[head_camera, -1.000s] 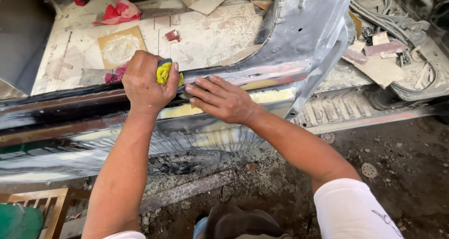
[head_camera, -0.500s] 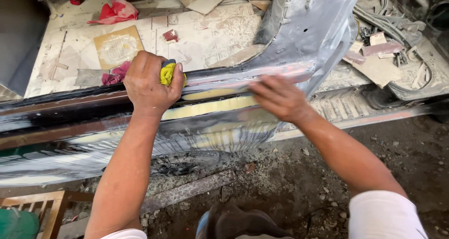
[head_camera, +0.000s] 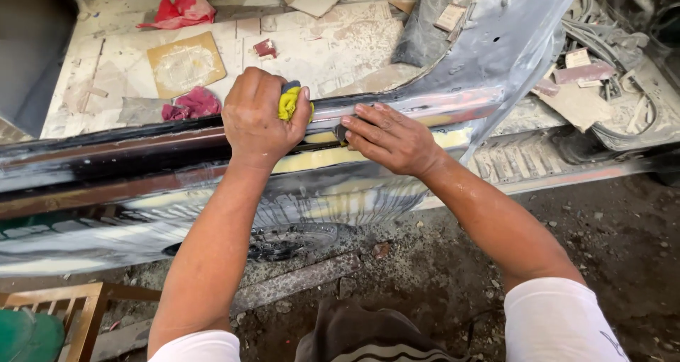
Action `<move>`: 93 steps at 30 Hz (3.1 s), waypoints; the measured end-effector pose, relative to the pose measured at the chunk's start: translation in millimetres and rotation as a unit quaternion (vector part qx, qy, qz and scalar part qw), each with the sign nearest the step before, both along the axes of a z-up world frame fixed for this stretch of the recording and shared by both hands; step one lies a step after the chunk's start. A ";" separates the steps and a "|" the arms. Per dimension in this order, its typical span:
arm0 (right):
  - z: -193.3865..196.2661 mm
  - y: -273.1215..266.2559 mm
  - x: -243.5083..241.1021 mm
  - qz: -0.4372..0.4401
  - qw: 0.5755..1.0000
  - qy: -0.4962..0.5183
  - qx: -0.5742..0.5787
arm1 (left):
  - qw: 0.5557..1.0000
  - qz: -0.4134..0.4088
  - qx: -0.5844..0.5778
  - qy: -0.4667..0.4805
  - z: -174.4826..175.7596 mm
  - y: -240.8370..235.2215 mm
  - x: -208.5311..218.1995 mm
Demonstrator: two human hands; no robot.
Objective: The person wets a sanding block in a bucket and proceeds to sand the edge of a car door frame. They alternate between sanding with the block and wiping the surface with a yellow cloth to remove dust.
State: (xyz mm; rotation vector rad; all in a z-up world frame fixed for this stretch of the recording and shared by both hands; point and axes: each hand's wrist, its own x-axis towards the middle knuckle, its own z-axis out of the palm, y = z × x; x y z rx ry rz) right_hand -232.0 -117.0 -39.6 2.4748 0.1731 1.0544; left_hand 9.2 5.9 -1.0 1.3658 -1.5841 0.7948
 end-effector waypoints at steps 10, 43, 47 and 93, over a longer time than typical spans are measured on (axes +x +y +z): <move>12.5 -0.3 -7.9 -0.027 0.996 0.045 -0.069 | 1.000 0.009 -0.008 -0.014 2.9 2.1 -0.1; 12.7 2.6 10.1 0.037 0.996 0.070 -0.037 | 0.998 0.039 -0.020 -0.053 -10.3 16.0 5.7; 7.8 2.9 18.8 0.059 0.996 0.052 -0.027 | 0.996 0.068 -0.043 -0.040 -14.9 16.8 8.3; -18.6 7.4 36.6 0.023 1.000 0.020 0.000 | 0.992 0.108 -0.056 -0.009 -20.2 24.4 19.9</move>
